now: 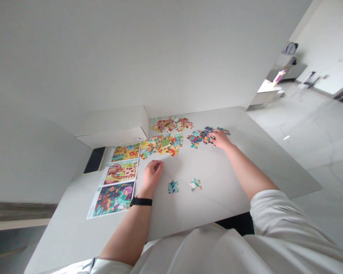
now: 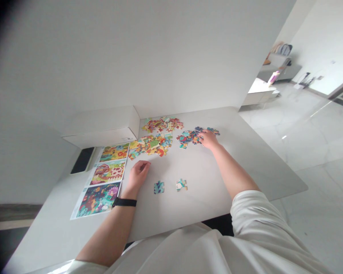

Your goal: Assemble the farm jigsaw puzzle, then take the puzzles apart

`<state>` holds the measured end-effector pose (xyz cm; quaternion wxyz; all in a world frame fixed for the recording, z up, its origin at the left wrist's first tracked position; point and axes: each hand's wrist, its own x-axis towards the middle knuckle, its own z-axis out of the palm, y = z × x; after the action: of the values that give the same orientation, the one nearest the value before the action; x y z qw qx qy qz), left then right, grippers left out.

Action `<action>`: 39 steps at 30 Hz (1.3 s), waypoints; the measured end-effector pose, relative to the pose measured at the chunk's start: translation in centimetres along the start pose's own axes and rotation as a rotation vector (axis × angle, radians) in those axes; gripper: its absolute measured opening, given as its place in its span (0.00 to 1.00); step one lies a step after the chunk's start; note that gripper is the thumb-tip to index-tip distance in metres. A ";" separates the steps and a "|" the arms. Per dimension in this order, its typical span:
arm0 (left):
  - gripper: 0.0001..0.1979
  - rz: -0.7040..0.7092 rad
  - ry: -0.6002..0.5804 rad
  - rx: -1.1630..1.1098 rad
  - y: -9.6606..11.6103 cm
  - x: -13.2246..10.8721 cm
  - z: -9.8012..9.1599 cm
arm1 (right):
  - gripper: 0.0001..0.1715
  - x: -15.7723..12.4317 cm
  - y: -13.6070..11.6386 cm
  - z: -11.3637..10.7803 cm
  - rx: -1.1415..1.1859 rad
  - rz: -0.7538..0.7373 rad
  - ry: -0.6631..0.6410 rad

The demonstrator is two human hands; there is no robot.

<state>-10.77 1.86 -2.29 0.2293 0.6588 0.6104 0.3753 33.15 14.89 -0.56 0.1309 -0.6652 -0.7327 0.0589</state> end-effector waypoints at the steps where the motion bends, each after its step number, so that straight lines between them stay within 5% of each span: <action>1: 0.12 0.000 0.003 0.003 0.0 0.0 0.0 | 0.22 -0.3 0.4 -0.1 0.015 -0.004 0.021; 8: 0.12 0.007 0.006 0.004 -0.4 0.2 0.2 | 0.25 -2.6 1.4 0.0 -0.015 0.064 0.077; 16: 0.14 0.009 0.008 0.006 -0.6 0.2 0.2 | 0.33 -4.0 -0.4 0.2 0.053 -0.086 0.016; 22: 0.13 0.009 0.008 0.004 -0.5 0.3 0.2 | 0.21 -4.9 -4.4 0.5 0.021 -0.222 0.079; 28: 0.14 -0.015 0.000 0.003 -0.7 0.3 0.3 | 0.24 -5.9 -8.4 2.4 -0.033 -0.327 0.006; 39: 0.13 -0.050 -0.010 0.025 0.1 0.3 0.4 | 0.20 -9.1 -6.9 2.2 0.183 -0.393 0.004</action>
<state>-10.45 2.22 -2.42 0.2334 0.6480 0.6301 0.3586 26.70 5.30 -1.97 0.2012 -0.4951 -0.8396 0.0974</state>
